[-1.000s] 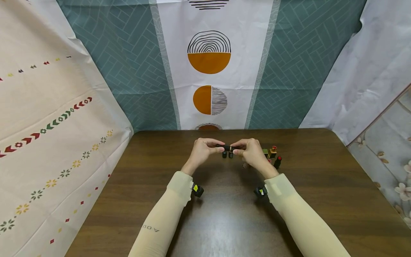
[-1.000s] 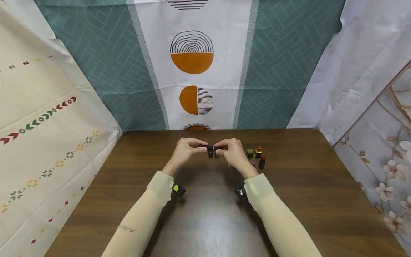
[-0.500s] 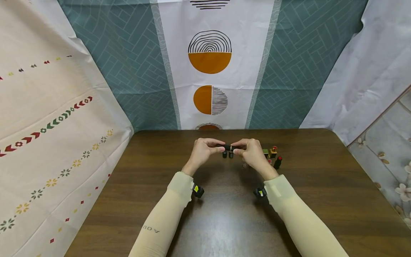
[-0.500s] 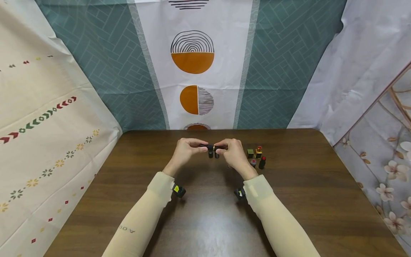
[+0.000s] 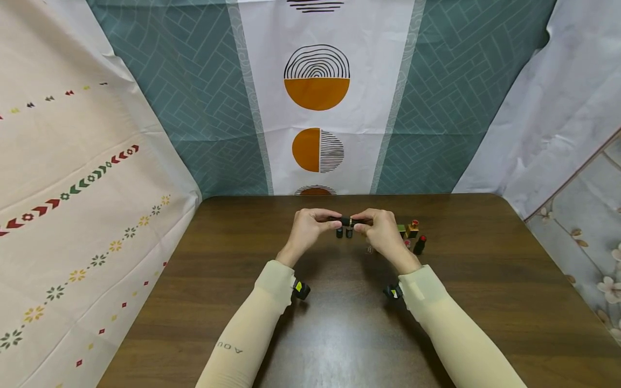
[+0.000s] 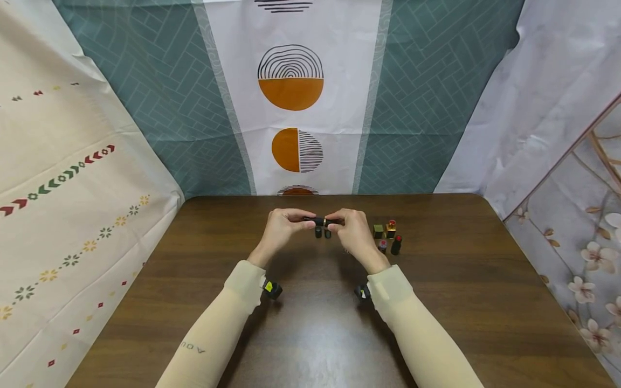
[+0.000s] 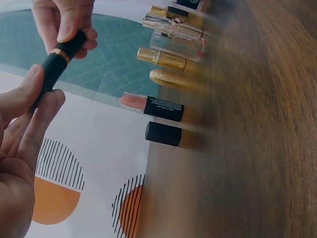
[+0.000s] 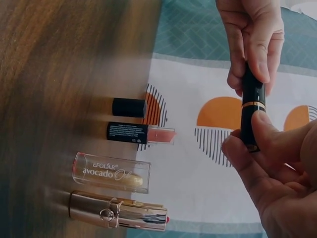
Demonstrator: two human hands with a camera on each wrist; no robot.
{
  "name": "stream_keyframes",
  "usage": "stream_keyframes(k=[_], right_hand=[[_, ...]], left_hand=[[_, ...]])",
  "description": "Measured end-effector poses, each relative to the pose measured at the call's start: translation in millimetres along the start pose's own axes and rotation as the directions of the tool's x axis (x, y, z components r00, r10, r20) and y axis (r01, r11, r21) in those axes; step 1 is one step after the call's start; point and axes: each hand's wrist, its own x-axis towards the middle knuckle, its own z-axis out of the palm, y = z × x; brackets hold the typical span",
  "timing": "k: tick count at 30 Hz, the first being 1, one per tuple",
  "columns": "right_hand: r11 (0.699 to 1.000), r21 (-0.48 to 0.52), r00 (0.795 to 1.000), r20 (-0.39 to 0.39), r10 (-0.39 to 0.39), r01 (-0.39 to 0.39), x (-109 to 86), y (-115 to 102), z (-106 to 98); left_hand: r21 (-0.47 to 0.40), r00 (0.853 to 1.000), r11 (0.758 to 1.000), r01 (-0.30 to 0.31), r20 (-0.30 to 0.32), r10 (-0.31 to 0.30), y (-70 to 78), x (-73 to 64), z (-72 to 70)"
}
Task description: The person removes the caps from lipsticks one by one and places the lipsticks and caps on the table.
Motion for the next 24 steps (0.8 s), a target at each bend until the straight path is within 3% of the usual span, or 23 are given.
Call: stream_keyframes(k=[4,10,13,17,24], right_hand=[[0.999,-0.015,0.999,-0.016,-0.034,0.033,0.8,1.5,-2.8],[1.0,-0.024,0.995,-0.103,0.011,-0.013,-0.2,20.6,-27.4],[1.0,0.006,0.996,-0.085,0.025,-0.024,0.1,27.5,-34.0],[1.0,0.024,1.0,-0.008,0.016,-0.015,0.6,27.7,-31.7],[0.999,0.047,0.999,0.047,0.022,-0.025,-1.9,24.6,-23.8]], left_hand=[[-0.037,1.0,0.999,-0.009,0.004,0.009,-1.6,0.0,-4.7],[-0.048,0.993,0.998,0.028,-0.112,-0.033,-14.6,-3.2,-37.2],[-0.039,0.995,0.998,0.049,-0.08,-0.052,-16.4,-4.3,-46.3],[-0.027,0.999,0.999,0.042,-0.013,-0.043,-15.2,-3.2,-38.4],[0.087,1.0,0.996,0.007,-0.007,-0.006,-14.4,-1.3,-22.1]])
